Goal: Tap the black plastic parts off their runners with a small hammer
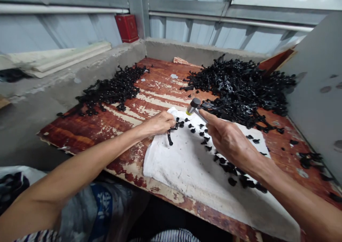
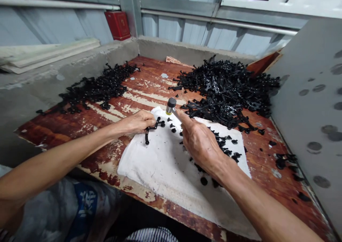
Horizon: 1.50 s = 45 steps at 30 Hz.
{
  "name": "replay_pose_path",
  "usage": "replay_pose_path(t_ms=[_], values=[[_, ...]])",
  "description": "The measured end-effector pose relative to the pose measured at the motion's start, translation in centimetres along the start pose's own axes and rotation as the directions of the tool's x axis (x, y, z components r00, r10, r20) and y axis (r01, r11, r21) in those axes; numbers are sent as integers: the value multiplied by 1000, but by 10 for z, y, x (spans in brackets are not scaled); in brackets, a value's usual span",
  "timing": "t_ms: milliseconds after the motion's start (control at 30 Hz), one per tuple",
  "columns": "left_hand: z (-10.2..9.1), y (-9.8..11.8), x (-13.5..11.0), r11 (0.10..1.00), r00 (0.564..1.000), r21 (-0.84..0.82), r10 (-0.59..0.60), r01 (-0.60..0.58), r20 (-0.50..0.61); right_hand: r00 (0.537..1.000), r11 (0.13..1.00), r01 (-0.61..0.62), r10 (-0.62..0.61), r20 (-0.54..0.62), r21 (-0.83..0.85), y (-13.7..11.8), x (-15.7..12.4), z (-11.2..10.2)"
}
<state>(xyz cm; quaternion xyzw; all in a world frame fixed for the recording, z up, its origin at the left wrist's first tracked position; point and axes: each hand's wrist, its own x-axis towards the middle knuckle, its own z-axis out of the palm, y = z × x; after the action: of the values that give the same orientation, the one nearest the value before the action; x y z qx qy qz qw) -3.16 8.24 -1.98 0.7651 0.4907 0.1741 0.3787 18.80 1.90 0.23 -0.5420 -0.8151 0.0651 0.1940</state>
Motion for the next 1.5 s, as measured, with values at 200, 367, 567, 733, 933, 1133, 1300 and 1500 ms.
replay_pose_path(t_ms=[200,367,567,733,933,1133,1300,1500], values=[[-10,1,-15,995,1000,-99,-30,30,8,995,996,-86,84,61,31,0,15,12],[-11,-3,-24,995,999,-87,-39,41,16,988,962,-136,115,103,236,-10,12,11],[-6,15,-27,988,982,33,148,-152,115,940,754,-340,256,226,561,-19,15,8],[3,34,-29,958,963,160,209,-236,171,874,486,-486,277,399,726,-32,14,8],[11,28,-41,951,947,-305,-44,-58,-317,856,264,-473,363,368,841,-39,9,7],[18,38,-41,600,947,-752,-306,273,100,851,194,-445,396,345,874,-50,8,18],[6,28,-26,607,944,-757,-326,242,41,829,160,-450,442,344,879,-51,-11,12],[-5,20,-4,630,907,-703,-419,329,48,729,-7,-567,463,505,824,-57,-55,5]])
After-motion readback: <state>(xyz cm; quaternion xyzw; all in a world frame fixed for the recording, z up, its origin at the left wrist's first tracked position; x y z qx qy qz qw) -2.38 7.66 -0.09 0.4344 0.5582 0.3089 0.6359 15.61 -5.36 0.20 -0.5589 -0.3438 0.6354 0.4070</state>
